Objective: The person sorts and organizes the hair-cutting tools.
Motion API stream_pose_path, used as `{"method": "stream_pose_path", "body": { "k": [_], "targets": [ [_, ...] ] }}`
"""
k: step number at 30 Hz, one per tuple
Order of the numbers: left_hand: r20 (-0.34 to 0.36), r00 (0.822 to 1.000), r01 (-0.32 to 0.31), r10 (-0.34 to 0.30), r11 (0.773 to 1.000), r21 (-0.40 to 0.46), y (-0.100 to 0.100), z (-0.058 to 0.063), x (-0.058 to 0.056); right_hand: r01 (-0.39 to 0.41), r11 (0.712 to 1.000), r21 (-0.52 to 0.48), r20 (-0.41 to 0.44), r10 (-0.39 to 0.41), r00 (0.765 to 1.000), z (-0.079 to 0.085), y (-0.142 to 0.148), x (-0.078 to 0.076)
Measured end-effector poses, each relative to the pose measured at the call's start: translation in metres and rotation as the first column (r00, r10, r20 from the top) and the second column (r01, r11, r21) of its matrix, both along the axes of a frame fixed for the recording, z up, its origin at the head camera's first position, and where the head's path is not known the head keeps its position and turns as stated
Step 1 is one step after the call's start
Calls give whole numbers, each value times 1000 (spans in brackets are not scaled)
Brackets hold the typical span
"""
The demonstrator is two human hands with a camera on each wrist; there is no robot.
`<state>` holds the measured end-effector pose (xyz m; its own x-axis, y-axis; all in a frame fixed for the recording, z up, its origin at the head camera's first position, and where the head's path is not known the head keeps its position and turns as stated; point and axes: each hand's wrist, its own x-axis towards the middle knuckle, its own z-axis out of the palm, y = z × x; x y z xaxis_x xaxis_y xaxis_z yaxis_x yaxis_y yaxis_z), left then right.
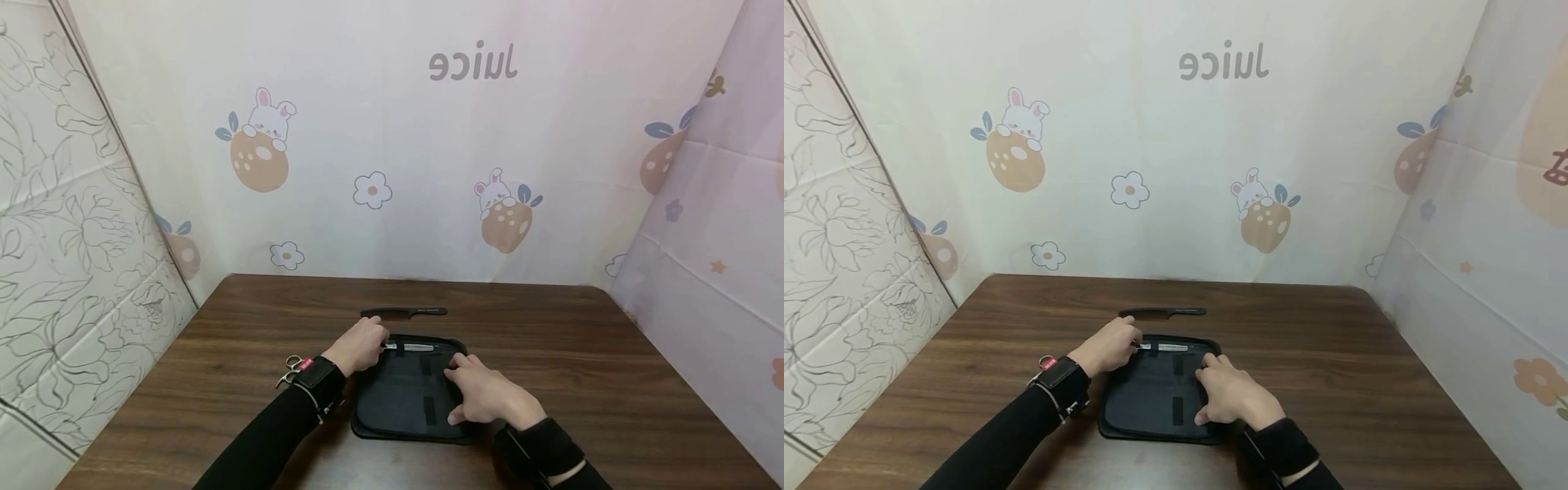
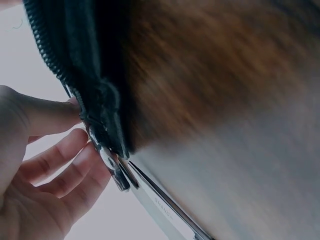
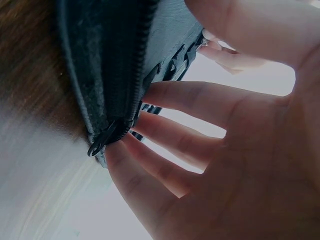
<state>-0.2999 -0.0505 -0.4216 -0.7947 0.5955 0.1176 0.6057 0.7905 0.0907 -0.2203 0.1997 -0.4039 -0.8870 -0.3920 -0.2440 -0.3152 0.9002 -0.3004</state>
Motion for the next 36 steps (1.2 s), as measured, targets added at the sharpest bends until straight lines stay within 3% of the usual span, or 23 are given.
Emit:
{"method": "stream_pose_path", "body": {
  "k": [25,36],
  "targets": [
    [26,999,-42,42,999,4,10,0,4,-2,1000,-12,-16,1,1000,0,-1,3],
    [-15,1000,-12,13,999,29,15,-3,4,-3,1000,-15,-14,3,1000,0,0,2]
  ]
}}
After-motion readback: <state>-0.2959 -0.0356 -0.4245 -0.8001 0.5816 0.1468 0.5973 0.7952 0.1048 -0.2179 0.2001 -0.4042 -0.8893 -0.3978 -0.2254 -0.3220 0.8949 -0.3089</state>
